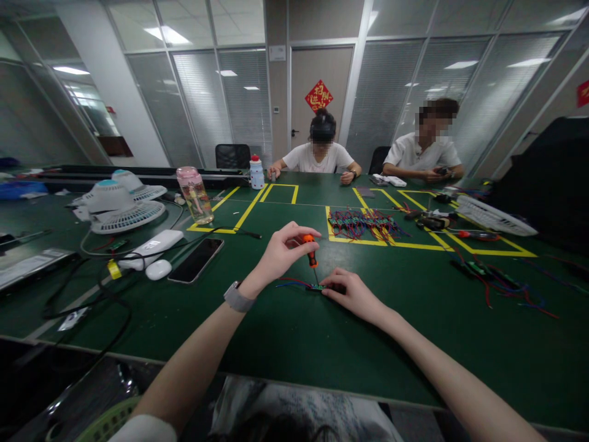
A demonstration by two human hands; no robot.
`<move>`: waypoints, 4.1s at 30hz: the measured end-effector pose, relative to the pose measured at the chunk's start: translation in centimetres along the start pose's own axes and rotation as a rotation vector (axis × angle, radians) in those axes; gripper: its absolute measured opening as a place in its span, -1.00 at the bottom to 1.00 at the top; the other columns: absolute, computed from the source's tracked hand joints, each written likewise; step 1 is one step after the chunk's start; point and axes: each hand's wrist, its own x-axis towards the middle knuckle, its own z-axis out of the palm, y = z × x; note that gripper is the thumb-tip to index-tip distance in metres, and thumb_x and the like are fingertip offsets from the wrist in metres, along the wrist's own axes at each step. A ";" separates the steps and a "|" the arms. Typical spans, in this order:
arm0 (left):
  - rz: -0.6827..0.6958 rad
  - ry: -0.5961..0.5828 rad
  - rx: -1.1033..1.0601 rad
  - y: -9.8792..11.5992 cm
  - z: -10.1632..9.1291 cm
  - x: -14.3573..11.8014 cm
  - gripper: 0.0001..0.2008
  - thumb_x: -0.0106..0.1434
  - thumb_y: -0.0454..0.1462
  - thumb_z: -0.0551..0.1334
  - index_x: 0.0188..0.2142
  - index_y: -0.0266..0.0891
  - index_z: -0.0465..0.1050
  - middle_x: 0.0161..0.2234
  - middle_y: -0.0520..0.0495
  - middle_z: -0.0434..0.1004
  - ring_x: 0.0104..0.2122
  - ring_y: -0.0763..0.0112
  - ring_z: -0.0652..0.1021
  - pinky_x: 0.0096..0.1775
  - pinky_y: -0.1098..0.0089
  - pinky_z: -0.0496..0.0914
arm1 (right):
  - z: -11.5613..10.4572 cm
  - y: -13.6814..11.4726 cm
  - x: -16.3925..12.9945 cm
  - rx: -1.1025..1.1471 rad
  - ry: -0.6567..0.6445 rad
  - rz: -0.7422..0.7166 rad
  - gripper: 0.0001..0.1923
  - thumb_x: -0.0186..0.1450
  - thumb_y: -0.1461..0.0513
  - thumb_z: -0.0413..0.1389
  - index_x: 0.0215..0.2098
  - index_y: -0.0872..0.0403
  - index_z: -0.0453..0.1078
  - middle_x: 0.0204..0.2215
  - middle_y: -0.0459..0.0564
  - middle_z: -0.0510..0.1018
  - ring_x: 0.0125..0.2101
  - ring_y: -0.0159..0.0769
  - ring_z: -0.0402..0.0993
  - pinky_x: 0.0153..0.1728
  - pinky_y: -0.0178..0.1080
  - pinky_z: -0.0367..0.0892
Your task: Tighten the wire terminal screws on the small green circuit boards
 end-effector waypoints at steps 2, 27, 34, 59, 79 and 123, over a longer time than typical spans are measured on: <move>0.030 0.019 0.074 0.0 0.1 -0.1 -0.80 0.24 -0.21 0.25 -0.16 -0.20 0.54 -0.30 -0.03 0.37 -0.30 0.44 0.46 -0.27 0.46 0.41 | 0.0 0.0 0.0 0.004 0.001 -0.002 -0.85 0.28 0.26 0.14 -0.23 0.07 0.55 -0.35 -0.02 0.45 -0.37 -0.31 0.42 -0.31 -0.27 0.35; 0.082 0.073 0.345 -0.1 0.7 -0.4 -0.74 0.29 -0.27 0.16 -0.02 -0.21 0.42 -0.27 -0.03 0.46 -0.44 0.52 0.43 -0.39 0.51 0.35 | 0.1 -0.1 0.0 0.006 0.018 -0.010 -0.87 0.26 0.30 0.16 -0.24 0.08 0.55 -0.36 -0.03 0.44 -0.38 -0.33 0.42 -0.32 -0.29 0.33; 0.047 0.024 0.288 -0.4 0.8 -0.8 -0.66 0.38 -0.19 0.06 0.11 -0.17 0.33 -0.25 -0.03 0.43 -0.52 0.59 0.42 -0.49 0.55 0.32 | 0.1 -0.1 0.0 0.009 0.017 -0.013 -0.86 0.26 0.30 0.16 -0.24 0.09 0.54 -0.36 -0.02 0.44 -0.38 -0.32 0.42 -0.33 -0.29 0.33; 0.068 0.206 0.390 -0.7 1.6 -0.8 -0.73 0.21 -0.20 0.30 -0.13 -0.23 0.40 -0.18 -0.01 0.41 -0.65 0.72 0.28 -0.59 0.58 0.21 | 0.1 0.1 0.0 0.012 0.016 -0.005 -0.87 0.26 0.30 0.17 -0.24 0.09 0.54 -0.36 -0.02 0.45 -0.37 -0.31 0.42 -0.32 -0.29 0.33; 0.183 0.114 0.482 0.2 1.8 -1.4 -0.67 0.37 -0.27 0.08 0.10 -0.18 0.32 -0.15 -0.07 0.38 -0.61 0.71 0.28 -0.53 0.57 0.24 | 0.1 0.2 0.0 0.013 0.020 -0.018 -0.87 0.26 0.28 0.16 -0.23 0.08 0.54 -0.36 -0.03 0.44 -0.37 -0.32 0.42 -0.30 -0.28 0.35; 0.117 0.146 0.392 0.0 2.3 -1.5 -0.70 0.35 -0.22 0.12 0.06 -0.16 0.35 -0.13 -0.07 0.35 -0.61 0.72 0.30 -0.55 0.58 0.28 | 0.2 0.1 -0.1 -0.003 0.028 -0.022 -0.86 0.26 0.28 0.16 -0.24 0.07 0.54 -0.36 -0.03 0.45 -0.39 -0.32 0.42 -0.31 -0.28 0.35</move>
